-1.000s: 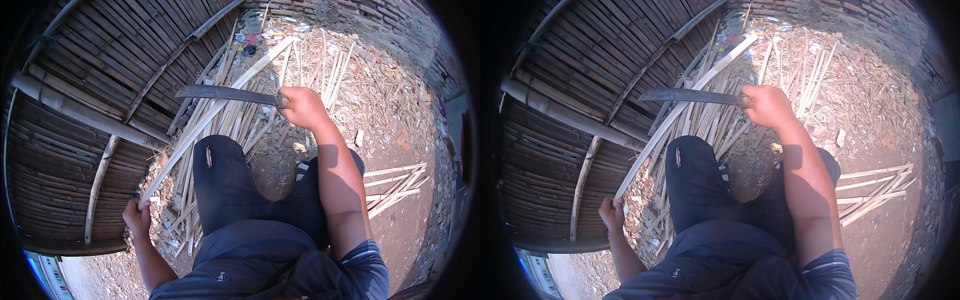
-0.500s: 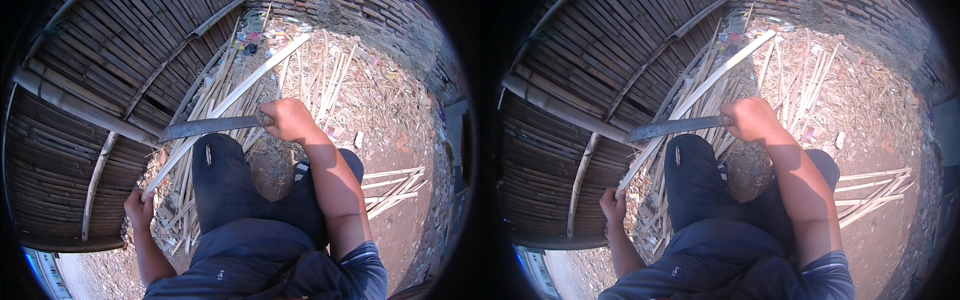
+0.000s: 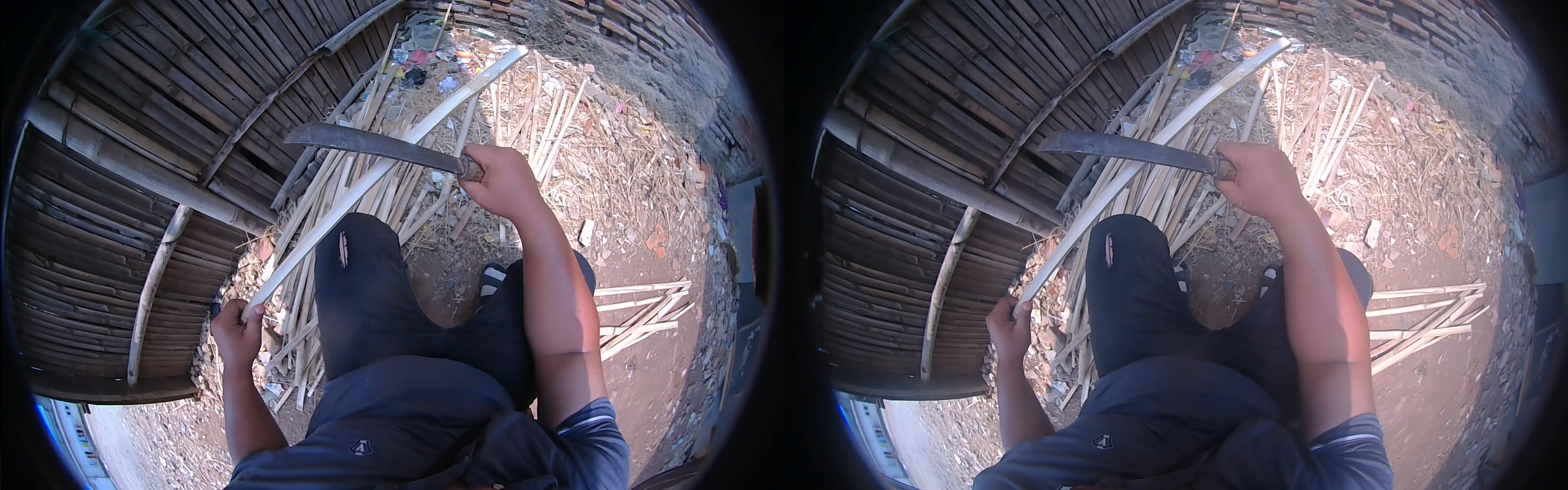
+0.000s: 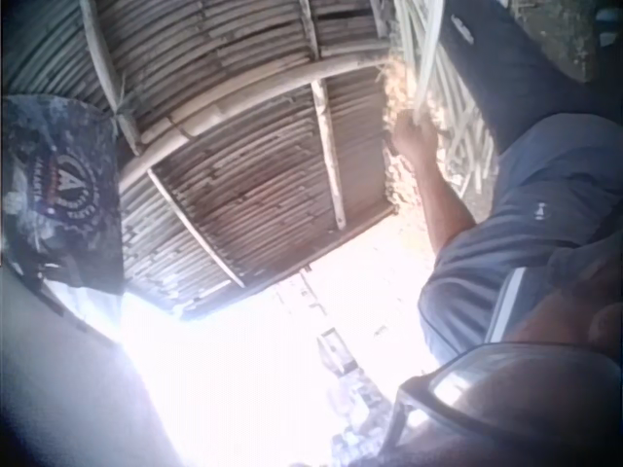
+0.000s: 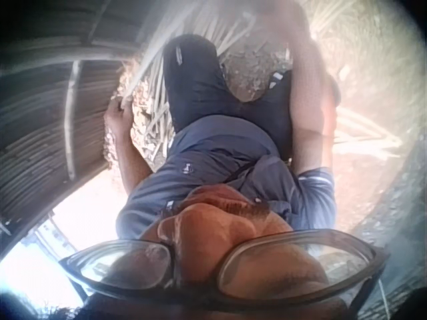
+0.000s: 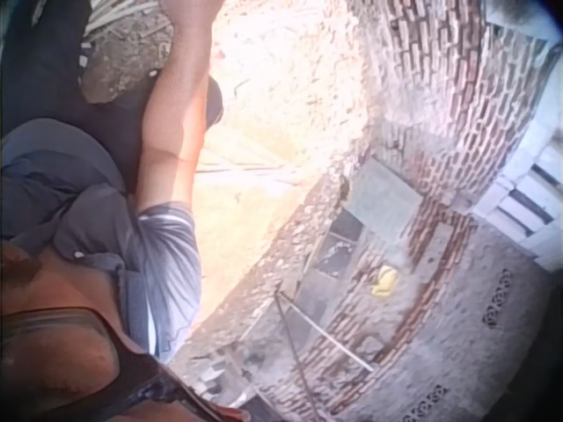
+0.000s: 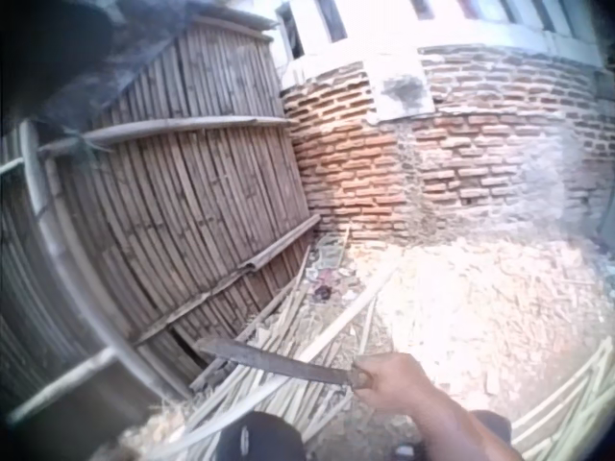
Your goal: The person shaves a thin strip of bamboo using a machete, removing small fibers and smoothing the surface while holding the strip against a wooden support.
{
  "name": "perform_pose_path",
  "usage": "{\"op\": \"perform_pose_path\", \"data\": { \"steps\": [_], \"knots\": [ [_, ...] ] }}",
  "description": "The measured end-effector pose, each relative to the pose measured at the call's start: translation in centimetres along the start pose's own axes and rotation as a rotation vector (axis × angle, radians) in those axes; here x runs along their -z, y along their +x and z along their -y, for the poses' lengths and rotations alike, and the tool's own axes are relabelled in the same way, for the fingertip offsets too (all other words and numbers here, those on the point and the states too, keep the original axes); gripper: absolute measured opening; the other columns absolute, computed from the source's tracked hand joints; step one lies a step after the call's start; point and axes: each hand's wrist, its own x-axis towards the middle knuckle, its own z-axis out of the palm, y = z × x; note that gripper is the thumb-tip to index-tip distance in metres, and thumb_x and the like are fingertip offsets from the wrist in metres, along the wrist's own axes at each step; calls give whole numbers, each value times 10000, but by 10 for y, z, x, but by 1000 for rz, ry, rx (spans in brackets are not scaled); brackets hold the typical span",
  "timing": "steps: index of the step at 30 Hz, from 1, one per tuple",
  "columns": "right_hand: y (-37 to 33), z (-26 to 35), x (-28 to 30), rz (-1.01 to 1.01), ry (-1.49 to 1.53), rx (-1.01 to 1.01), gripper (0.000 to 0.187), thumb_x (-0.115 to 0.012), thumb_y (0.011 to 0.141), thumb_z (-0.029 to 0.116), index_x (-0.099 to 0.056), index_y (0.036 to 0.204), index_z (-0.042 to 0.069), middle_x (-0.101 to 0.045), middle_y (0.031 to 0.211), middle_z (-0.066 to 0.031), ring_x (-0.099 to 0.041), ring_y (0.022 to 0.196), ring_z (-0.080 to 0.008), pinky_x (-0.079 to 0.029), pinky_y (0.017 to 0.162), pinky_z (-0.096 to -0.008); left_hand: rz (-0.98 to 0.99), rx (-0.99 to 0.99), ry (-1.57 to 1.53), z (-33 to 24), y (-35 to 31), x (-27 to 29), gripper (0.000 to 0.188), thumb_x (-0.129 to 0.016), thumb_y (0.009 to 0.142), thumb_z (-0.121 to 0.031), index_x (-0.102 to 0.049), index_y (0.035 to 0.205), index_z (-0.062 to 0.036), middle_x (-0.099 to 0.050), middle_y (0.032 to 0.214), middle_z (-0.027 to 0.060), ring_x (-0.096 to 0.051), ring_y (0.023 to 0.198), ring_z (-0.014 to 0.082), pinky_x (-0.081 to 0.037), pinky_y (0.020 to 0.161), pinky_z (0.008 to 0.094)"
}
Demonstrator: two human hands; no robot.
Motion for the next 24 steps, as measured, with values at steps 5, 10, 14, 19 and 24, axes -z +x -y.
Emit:
{"op": "perform_pose_path", "data": {
  "steps": [5, 10, 14, 19, 24],
  "knots": [
    [1, 17, -9, 160, -44, 227, 253, -790, 755, 204, -688, 945, 72, -686, 826, -160, -681, 803, -417, -538, 709, -491, 37, 35, -36, -18, 0, -15, 438, -834, 913, -381, -659, 802, 4, -577, 580, 82, -506, 530, 155, -431, 534, 339],
    [4, -24, 6, 32, 47, -72, 280, -796, 790, 228, -712, 996, 58, -700, 827, -181, -685, 787, -408, -537, 718, -462, 3, 52, 13, -12, -4, -14, 428, -826, 919, -385, -675, 815, 2, -587, 587, 82, -525, 541, 161, -441, 546, 336],
    [4, -29, 20, -26, 61, -280, 297, -782, 802, 228, -710, 1039, 63, -701, 875, -204, -697, 868, -430, -553, 767, -496, 11, 83, -21, -14, -4, -15, 451, -805, 939, -410, -673, 821, 4, -592, 598, 73, -523, 559, 150, -442, 558, 334],
    [1, 2, 2, 78, 38, 36, 253, -782, 765, 199, -688, 958, 66, -683, 830, -169, -687, 828, -407, -545, 730, -483, 38, 75, -155, -24, 9, -37, 444, -781, 968, -406, -659, 840, 2, -601, 634, 59, -513, 603, 126, -436, 581, 319],
    [1, 16, -5, 125, 25, 248, 278, -794, 690, 191, -667, 911, 77, -638, 797, -149, -666, 810, -409, -531, 707, -503, 57, 123, -211, -34, 15, -40, 460, -752, 993, -413, -644, 834, 5, -581, 640, 47, -499, 632, 108, -429, 586, 318]
  ]
}}
